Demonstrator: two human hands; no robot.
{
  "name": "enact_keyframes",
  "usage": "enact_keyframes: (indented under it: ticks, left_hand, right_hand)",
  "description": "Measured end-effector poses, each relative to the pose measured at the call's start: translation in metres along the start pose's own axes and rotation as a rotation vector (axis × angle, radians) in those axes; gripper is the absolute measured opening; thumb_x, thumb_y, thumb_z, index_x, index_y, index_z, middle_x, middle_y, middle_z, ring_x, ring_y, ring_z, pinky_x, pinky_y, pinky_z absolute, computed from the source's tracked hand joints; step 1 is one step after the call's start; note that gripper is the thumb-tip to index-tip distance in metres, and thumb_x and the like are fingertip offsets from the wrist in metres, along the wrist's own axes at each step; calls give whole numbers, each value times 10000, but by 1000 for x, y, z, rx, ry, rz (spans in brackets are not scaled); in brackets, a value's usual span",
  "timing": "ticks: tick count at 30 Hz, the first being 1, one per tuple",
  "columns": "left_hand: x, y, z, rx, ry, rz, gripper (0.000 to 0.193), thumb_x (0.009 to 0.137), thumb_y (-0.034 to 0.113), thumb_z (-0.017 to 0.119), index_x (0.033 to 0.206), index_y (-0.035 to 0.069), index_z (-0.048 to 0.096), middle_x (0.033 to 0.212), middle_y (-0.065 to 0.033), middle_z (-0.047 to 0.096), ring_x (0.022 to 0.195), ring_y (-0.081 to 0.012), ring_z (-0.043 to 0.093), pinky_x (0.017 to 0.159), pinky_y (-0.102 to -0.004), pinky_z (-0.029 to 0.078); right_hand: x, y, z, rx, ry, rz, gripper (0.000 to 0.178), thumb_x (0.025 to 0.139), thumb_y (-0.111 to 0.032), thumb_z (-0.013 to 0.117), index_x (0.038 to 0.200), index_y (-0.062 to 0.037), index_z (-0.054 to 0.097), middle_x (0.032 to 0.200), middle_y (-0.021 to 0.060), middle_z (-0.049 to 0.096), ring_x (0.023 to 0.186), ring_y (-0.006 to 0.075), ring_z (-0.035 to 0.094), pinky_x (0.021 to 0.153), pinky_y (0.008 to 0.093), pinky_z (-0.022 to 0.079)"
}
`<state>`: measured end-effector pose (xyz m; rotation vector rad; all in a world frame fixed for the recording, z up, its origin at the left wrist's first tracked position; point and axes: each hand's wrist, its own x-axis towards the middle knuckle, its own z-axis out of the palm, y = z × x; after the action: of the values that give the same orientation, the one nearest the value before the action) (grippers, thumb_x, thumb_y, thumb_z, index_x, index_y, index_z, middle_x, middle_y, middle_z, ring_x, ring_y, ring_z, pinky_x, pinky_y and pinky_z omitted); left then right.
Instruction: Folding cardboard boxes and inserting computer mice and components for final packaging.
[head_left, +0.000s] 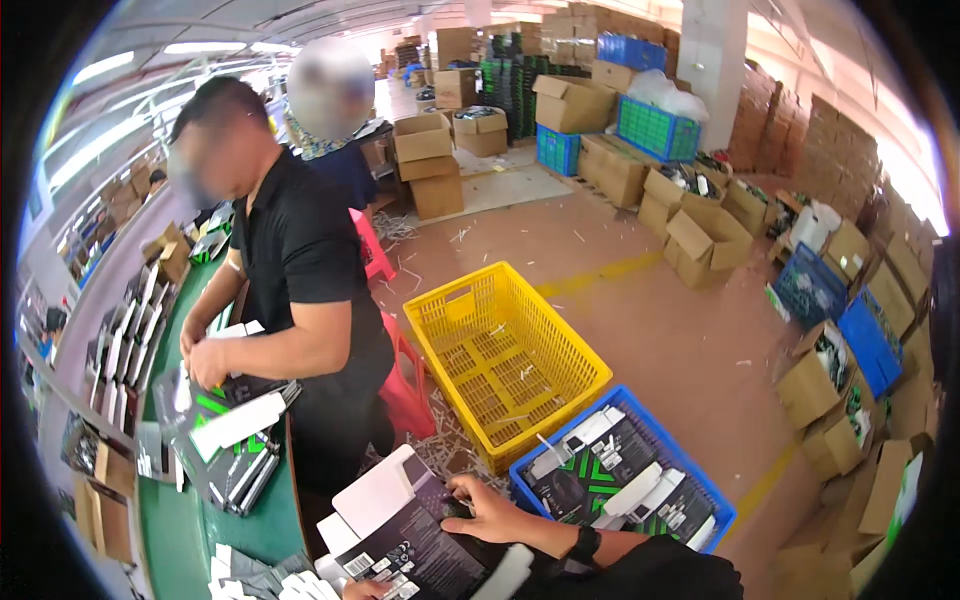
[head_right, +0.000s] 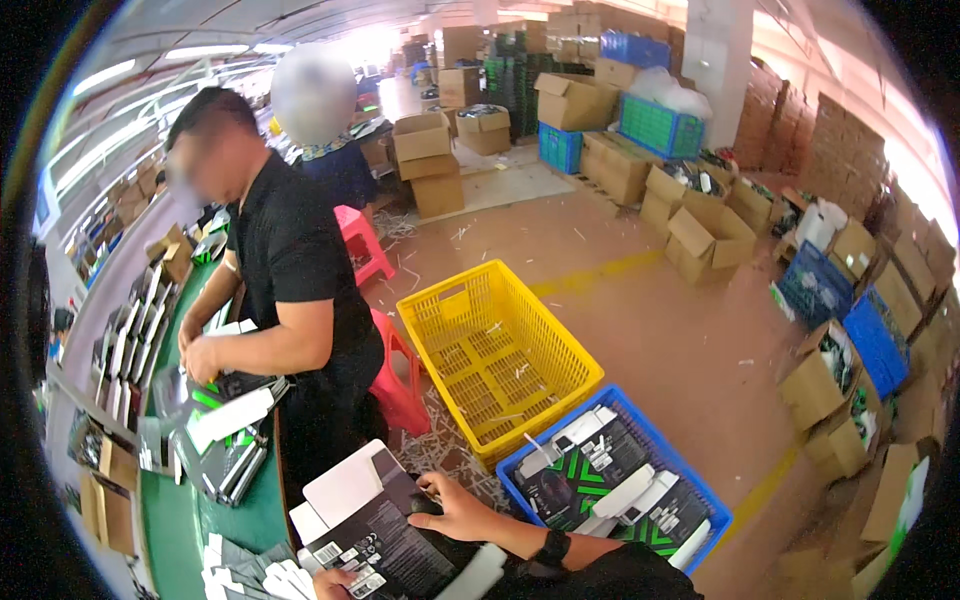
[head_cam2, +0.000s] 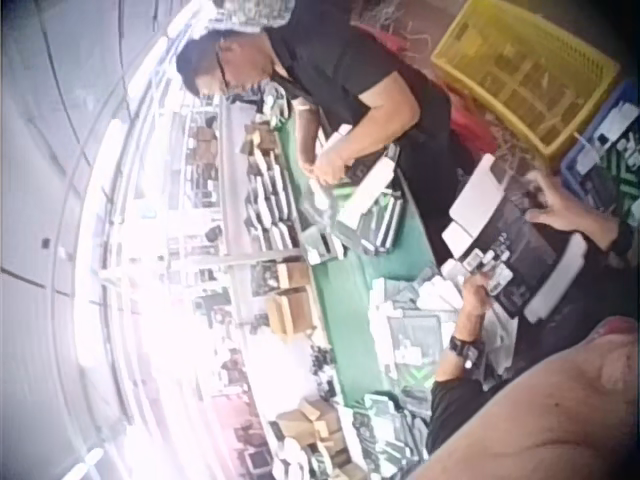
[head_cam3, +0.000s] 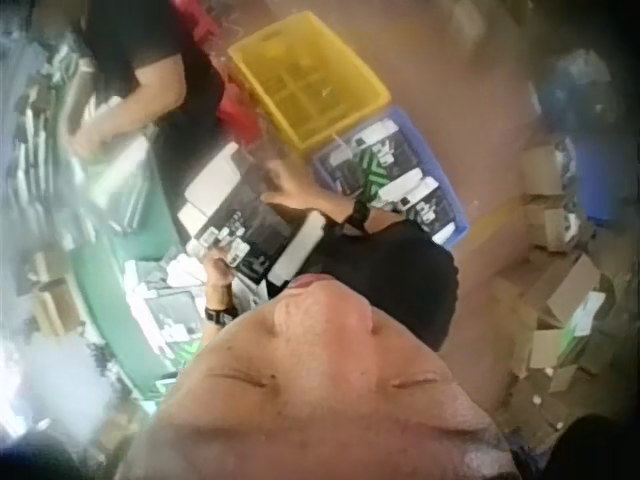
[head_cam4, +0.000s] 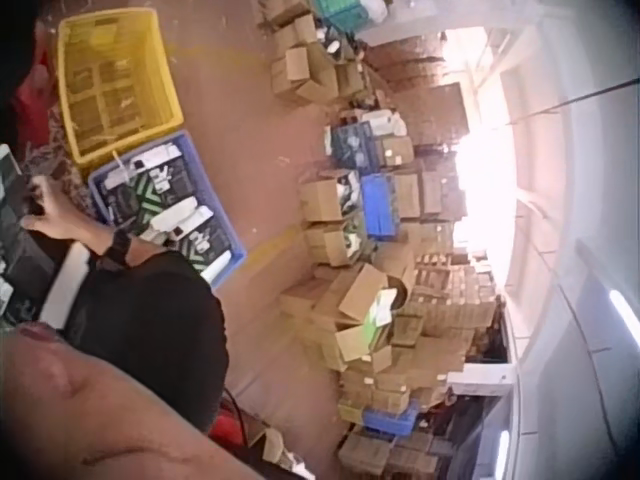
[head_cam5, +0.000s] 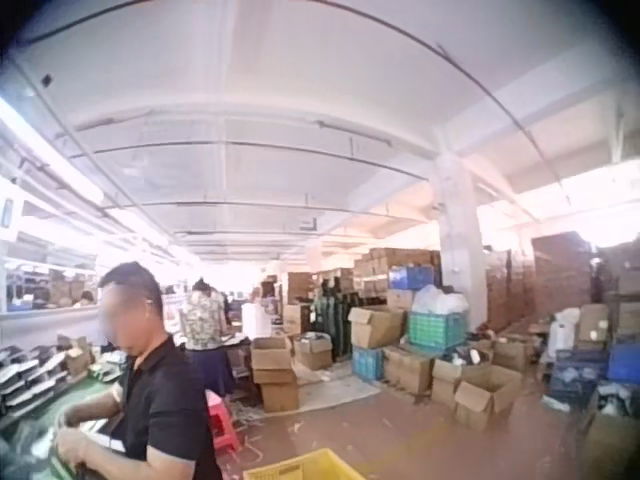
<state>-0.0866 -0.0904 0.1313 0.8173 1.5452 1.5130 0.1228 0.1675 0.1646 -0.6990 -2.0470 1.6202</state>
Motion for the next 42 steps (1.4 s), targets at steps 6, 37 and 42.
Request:
enact_keyframes:
  ticks: [6,37,42]
  left_hand:
    - [-4,39,18,902,-282,71,301,1043,185,453,1088,-11,676,937,-163,690,966,-297,676,886,-424,549]
    - [-34,104,136,76,378,243,164,874,99,609,1011,9,601,1009,-132,567,951,-235,575,855,-328,454]
    - [-46,111,138,84,520,122,215,857,152,636,1007,2,602,1016,-143,573,910,-254,582,818,-353,466]
  right_hand:
    - [-2,18,-14,457,-313,146,698,985,-284,665,1500,-7,283,1445,149,444,1358,220,421,1136,413,341]
    - [-26,-58,-44,218,-341,-244,223,868,-174,744,951,16,663,984,176,678,880,247,676,778,319,525]
    - [-28,-90,-30,-18,-354,-68,415,897,-372,718,1004,25,669,1039,174,692,945,259,691,830,333,532]
